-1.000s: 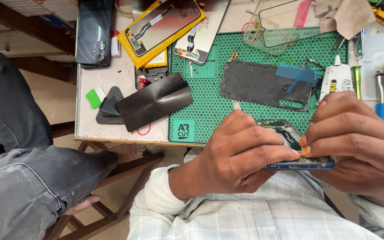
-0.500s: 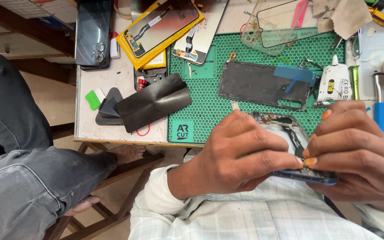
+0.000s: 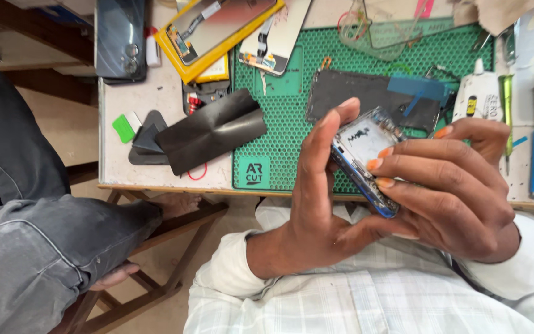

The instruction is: The person holds a disassembled smartphone and repeatedly peels, repositions, and presses down a black ribbon cable inside the chassis. The hands rotate the phone to access different edges and ensure the cable lies flat against the internal surface.

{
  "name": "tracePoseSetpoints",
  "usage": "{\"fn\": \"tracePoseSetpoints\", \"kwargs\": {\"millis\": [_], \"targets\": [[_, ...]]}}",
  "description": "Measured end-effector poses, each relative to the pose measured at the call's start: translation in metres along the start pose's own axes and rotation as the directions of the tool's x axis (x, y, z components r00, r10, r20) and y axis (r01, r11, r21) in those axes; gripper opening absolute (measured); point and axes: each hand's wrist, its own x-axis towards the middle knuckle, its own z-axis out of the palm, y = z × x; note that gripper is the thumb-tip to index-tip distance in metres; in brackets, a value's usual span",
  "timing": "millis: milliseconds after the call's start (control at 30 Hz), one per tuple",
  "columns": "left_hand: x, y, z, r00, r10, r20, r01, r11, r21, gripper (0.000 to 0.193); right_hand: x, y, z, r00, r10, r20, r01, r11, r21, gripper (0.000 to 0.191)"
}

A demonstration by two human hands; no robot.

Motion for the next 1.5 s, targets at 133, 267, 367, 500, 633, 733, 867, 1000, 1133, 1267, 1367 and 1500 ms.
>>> {"fn": "tracePoseSetpoints", "kwargs": {"millis": [133,267,367,500,633,733,867,1000,1133,1267,1367,1500], "targets": [[-0.012,-0.007,-0.003,0.998,-0.055,0.017,0.056,0.998,-0.018,0.109,-0.004,-0.001,0.006,0.998,0.066,0.018,-0.067,0.996,0.055,0.035],[-0.017,-0.009,0.0,0.999,-0.05,0.001,0.05,0.991,-0.122,0.105,-0.012,-0.005,0.005,0.993,0.113,0.031,-0.116,0.986,0.116,0.044],[-0.019,-0.008,0.001,0.999,-0.047,-0.004,0.046,0.987,-0.154,0.104,-0.016,-0.006,0.005,0.989,0.142,0.044,-0.147,0.979,0.141,0.045],[-0.018,-0.008,0.001,0.999,-0.029,-0.024,0.026,0.994,-0.108,0.105,-0.015,-0.005,0.004,0.993,0.115,0.036,-0.118,0.988,0.101,0.045],[-0.017,-0.006,0.001,0.999,-0.007,-0.039,0.006,0.999,-0.046,0.108,-0.004,-0.01,-0.002,0.987,0.137,0.082,-0.141,0.988,0.057,0.044],[-0.016,-0.004,0.0,0.999,0.007,-0.037,-0.007,1.0,0.012,0.109,0.003,-0.01,-0.002,0.993,0.097,0.068,-0.099,0.995,0.028,0.032],[-0.013,-0.005,0.003,0.996,0.05,-0.068,-0.045,0.996,0.079,0.109,-0.004,-0.008,0.012,0.987,-0.001,-0.163,-0.003,1.0,-0.027,0.024],[-0.012,-0.005,0.006,0.995,0.068,-0.074,-0.059,0.992,0.113,0.108,-0.024,-0.008,0.015,0.981,-0.001,-0.192,-0.008,0.999,-0.045,0.022],[-0.014,-0.004,0.004,0.996,0.068,-0.058,-0.059,0.988,0.143,0.107,-0.03,-0.003,0.011,0.983,-0.056,-0.175,0.049,0.998,-0.042,0.018],[-0.017,-0.003,0.001,0.998,0.063,-0.014,-0.059,0.98,0.19,0.108,-0.023,0.0,0.008,0.984,-0.109,-0.142,0.103,0.993,-0.051,0.017],[-0.018,-0.003,-0.002,0.998,0.055,0.012,-0.056,0.979,0.198,0.109,-0.021,-0.003,0.009,0.983,-0.132,-0.126,0.12,0.988,-0.095,0.017],[-0.017,-0.003,-0.001,0.998,0.068,0.018,-0.07,0.98,0.187,0.11,-0.028,-0.007,0.019,0.973,-0.111,-0.204,0.092,0.99,-0.103,0.019]]}}
